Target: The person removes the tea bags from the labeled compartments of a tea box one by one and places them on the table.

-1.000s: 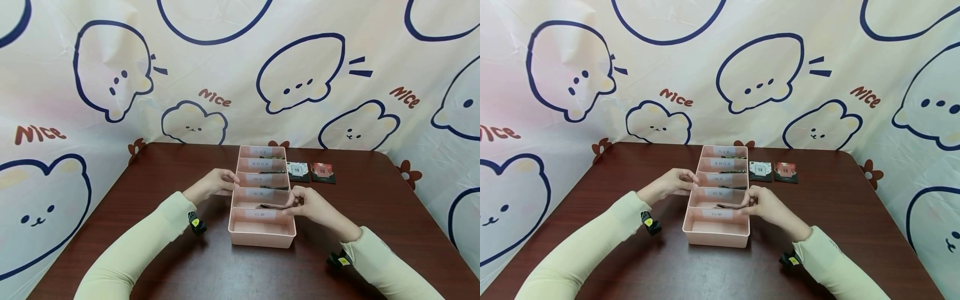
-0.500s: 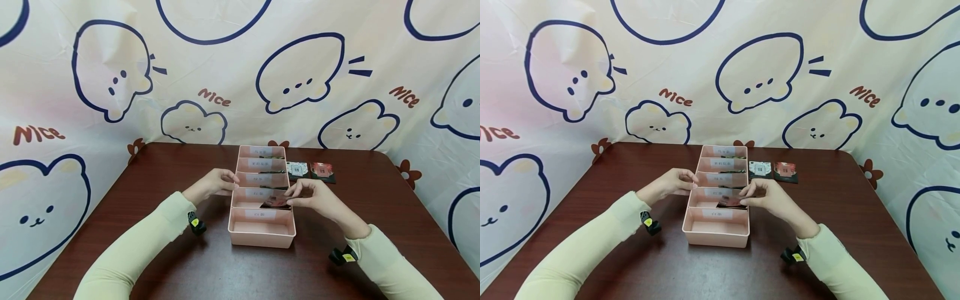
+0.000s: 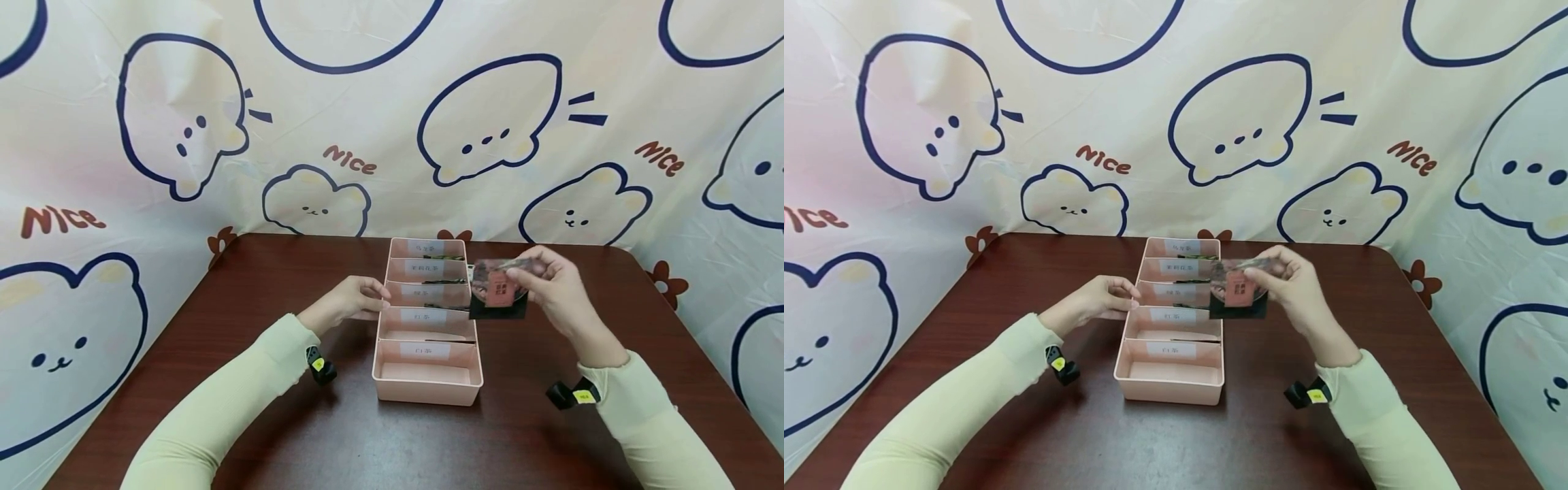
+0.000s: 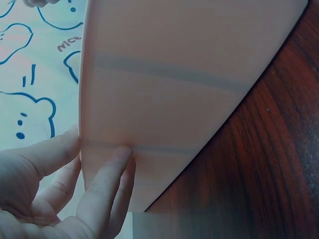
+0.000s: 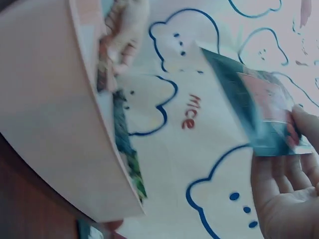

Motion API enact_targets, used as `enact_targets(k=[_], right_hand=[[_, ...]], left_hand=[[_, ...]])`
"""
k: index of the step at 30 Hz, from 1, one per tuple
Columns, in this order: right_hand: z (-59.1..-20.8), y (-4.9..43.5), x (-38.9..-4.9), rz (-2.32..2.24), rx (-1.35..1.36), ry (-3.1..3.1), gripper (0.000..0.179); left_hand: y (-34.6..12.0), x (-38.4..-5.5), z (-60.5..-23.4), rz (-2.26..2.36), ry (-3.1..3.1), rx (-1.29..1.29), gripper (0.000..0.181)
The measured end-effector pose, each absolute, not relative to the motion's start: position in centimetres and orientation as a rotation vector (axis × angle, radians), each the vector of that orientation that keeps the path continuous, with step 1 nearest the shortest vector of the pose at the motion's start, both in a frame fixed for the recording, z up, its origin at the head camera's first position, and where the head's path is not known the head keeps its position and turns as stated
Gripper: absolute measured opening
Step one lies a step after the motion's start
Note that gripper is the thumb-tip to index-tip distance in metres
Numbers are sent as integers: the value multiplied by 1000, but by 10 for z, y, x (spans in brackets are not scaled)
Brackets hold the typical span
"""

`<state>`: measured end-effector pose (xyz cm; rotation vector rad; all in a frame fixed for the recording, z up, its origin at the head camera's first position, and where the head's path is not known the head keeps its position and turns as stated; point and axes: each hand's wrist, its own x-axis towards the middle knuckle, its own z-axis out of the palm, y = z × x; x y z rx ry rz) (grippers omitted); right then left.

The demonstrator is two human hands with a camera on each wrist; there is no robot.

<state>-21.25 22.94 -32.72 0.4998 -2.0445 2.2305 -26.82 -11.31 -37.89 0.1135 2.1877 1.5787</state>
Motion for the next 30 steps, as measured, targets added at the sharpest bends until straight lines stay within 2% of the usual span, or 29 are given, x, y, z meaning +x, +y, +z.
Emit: enact_targets(k=[7,13,22,30], right_hand=[[-309,263,-237,2336,372,-1745,19],[-305,301,-264,2250,102,-1766,34],[-332,357,-299,2204,-272,-1842,48],[-363,391,-319,1940,-629,-2116,59]], left_hand=[[-114,-267,-380,1584,2181,121,22],[-114,-268,-380,1582,2176,120,23],[-114,-268,-379,1579,2178,117,22],[-114,-268,-379,1573,2192,115,23]])
